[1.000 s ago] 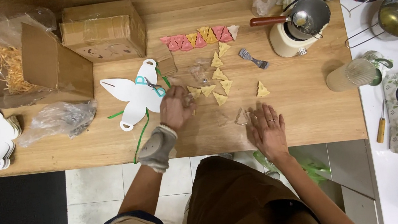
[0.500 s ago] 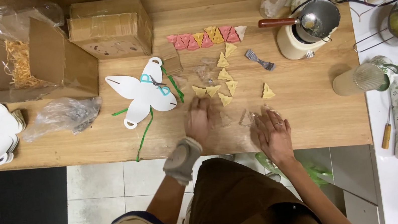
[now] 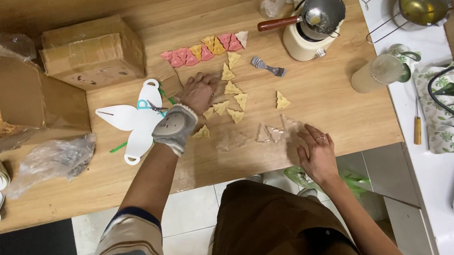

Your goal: The recorder prepares and packages small wax products into plastic bags and boxes.

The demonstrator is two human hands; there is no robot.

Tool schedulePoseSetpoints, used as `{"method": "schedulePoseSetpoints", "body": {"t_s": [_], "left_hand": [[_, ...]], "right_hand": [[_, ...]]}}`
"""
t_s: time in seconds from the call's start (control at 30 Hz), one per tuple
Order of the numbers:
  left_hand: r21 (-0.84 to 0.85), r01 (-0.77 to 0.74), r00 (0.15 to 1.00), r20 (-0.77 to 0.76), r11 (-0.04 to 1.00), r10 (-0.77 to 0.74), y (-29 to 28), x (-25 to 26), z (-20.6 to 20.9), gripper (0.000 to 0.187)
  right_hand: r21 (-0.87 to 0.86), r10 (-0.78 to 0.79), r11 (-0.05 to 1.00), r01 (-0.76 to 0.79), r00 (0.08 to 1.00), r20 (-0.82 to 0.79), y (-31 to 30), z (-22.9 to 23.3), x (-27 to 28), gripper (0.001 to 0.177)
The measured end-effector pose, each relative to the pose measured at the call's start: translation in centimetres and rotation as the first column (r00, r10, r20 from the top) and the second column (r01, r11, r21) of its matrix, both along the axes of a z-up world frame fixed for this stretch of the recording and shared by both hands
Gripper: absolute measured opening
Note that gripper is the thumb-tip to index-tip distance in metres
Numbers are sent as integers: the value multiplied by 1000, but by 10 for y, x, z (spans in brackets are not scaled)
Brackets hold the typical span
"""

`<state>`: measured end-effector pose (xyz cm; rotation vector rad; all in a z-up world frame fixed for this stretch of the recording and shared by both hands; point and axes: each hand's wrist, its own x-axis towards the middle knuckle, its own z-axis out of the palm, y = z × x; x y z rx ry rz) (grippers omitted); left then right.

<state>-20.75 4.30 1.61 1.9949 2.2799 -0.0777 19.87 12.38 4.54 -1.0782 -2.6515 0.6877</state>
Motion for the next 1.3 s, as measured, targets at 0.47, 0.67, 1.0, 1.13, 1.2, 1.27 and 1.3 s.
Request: {"method": "schedulePoseSetpoints", "body": {"t_s": [0.47, 0.67, 1.0, 1.13, 1.2, 1.27, 1.3], "left_hand": [[104, -651, 431, 866, 752, 254, 25, 254, 71, 30], [297, -451, 713, 688, 842, 139, 36, 274, 39, 37], [198, -254, 924, 338, 947, 177, 28, 266, -13, 47], [243, -250, 908, 395, 937, 140, 20, 261, 42, 59], [297, -327, 865, 476, 897, 158, 14, 252, 60, 56], [342, -391, 866, 452, 854, 215, -5, 217, 51, 59], [386, -436, 862, 437, 813, 255, -13, 201, 46, 61]], "right_hand": [[-209, -161, 972, 105, 948, -274, -10, 63, -34, 69], [-74, -135, 990, 120, 957, -258, 51, -14, 12, 51], [-13, 49, 999, -50, 998, -34, 86, -9, 8, 65], [-39, 121, 992, -123, 991, -56, 84, -6, 19, 76], [-124, 102, 986, -110, 992, -71, 88, -18, 26, 75], [-117, 129, 983, -142, 985, -117, 86, -17, 34, 74], [-109, 136, 982, -153, 979, -154, 85, -17, 41, 72]]}}
